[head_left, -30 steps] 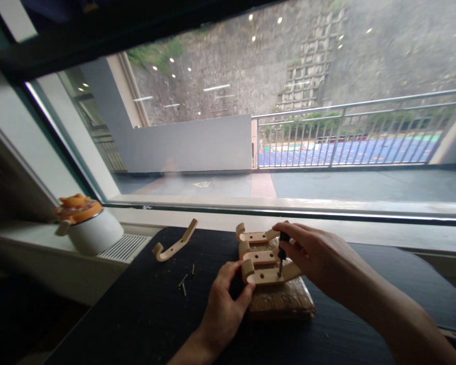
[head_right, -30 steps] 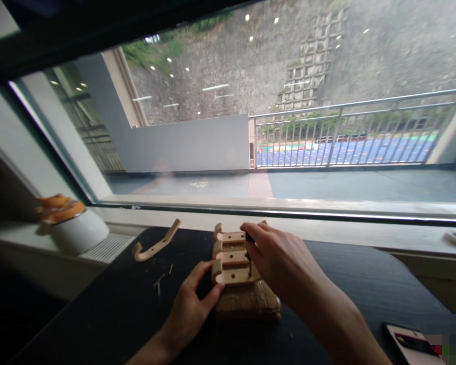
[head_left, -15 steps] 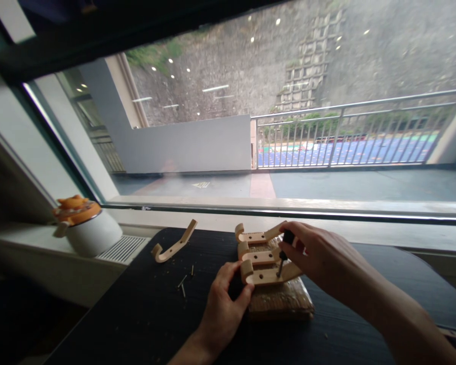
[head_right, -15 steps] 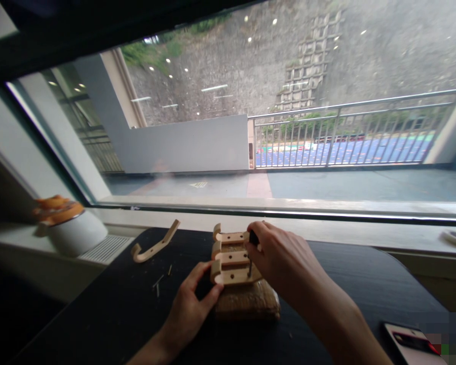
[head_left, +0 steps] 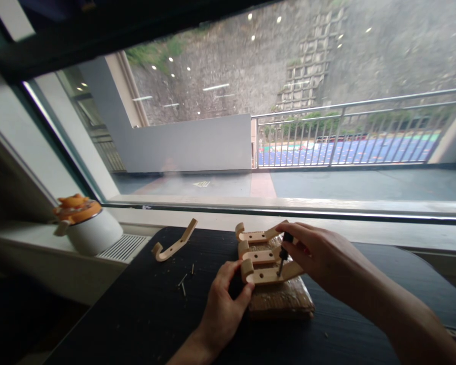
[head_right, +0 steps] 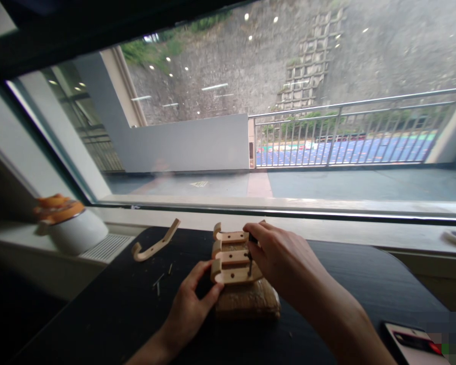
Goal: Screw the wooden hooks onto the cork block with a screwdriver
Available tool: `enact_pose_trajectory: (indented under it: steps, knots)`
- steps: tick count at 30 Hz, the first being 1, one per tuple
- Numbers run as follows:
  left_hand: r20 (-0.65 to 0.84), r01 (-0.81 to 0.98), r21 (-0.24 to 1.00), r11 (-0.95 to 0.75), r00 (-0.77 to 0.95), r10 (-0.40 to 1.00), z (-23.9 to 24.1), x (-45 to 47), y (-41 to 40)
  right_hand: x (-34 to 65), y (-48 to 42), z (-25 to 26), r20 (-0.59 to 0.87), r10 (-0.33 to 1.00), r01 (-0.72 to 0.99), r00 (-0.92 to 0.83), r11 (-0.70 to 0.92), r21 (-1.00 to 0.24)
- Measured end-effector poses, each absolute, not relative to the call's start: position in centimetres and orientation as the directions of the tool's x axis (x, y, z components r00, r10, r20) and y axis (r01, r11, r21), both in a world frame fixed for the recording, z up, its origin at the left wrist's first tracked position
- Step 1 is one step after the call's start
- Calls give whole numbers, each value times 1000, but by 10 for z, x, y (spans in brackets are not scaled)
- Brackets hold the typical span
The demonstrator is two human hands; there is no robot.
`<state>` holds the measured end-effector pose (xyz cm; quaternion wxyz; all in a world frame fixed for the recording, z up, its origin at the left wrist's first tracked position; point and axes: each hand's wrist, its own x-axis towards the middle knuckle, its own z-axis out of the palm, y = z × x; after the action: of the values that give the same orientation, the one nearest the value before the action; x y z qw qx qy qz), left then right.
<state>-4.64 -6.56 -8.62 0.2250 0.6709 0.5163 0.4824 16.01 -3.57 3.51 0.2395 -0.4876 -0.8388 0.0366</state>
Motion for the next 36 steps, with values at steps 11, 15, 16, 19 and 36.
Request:
enact_pose_trajectory:
  steps: [11,15,16,19,36]
  knots:
    - [402,474,804,-359,11,916,-89,-47,-65,160,-28,33,352,879,886,-321,410,-218]
    - [397,478,804,-353,10,918,-89,-47,-64,157,-31,31,375,864,862,-336,442,-246]
    - [397,477,805,-354,11,918,-88,-47,-64,156,-32,31,382,853,840,-356,471,-270]
    - [402,468,806,-362,15,916,-88,-47,-64,155,-35,31,384,820,765,-425,552,-331]
    - [407,472,804,-363,9,913,-88,-48,-65,161,-32,35,351,864,860,-361,454,-234]
